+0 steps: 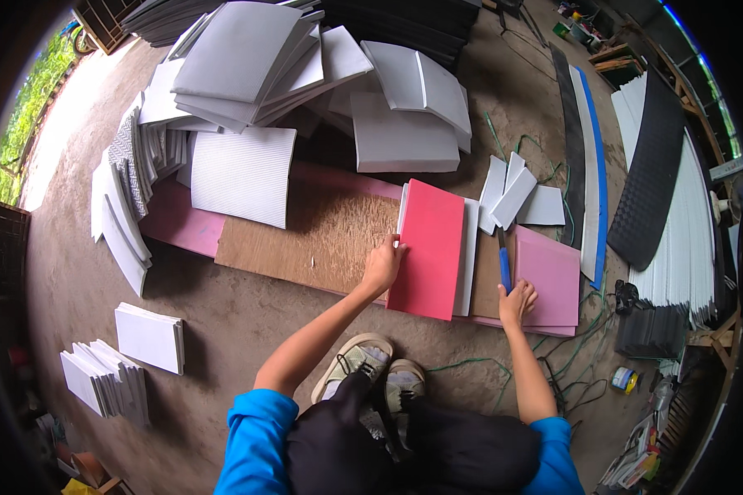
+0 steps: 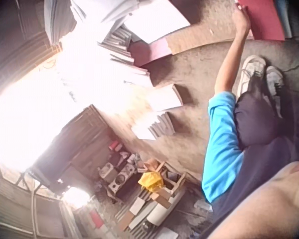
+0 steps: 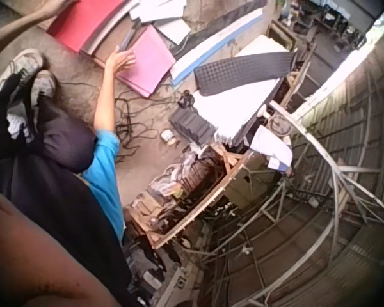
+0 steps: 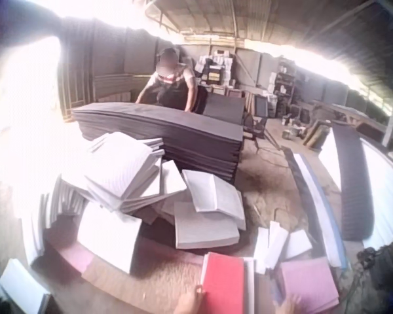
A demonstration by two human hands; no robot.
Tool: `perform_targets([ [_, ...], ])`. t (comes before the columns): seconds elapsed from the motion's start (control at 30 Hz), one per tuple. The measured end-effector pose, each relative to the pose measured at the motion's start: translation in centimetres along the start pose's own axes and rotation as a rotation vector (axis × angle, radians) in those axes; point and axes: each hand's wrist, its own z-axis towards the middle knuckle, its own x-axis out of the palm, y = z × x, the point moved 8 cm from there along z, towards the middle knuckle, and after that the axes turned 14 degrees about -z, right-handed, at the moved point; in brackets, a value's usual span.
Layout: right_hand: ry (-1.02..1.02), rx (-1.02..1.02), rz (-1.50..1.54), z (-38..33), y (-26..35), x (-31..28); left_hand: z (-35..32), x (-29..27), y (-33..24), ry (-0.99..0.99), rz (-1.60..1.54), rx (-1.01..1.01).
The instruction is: The person sits on the floor and repeatedly places white foam sheets on a pink foam sheet, then uses a blue utility knife to trim the white sheets to size. Trimmed pieces are set aside, and the process continues with multiple sheets.
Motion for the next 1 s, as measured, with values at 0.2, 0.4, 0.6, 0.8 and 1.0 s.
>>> perform_targets([
  [0.2, 0.080, -0.343, 0.581, -0.2, 7.7, 0.5, -0.7, 0.8, -0.5, -0.039, 0.294, 0.316],
  [0.4, 0.240, -0.393, 0.656, -0.2, 11.4, 2.1, -3.7, 0.2, -0.6, 0.327, 0.060, 0.318],
  [0.6, 0.251, -0.405, 0.690, 0.1, 11.6, 2.4, -5.9, 0.9, -0.7, 0.446, 0.245, 0.501],
  [0.8, 0.350, -0.365, 0.779, 0.7, 11.4, 3.4, -6.1, 0.9, -0.2, 0.361, 0.195, 0.551],
  [1.0, 0.479, -0.281, 0.940, 1.1, 11.3, 3.9, -6.7, 1.2, 1.1, 0.371, 0.285, 0.583],
])
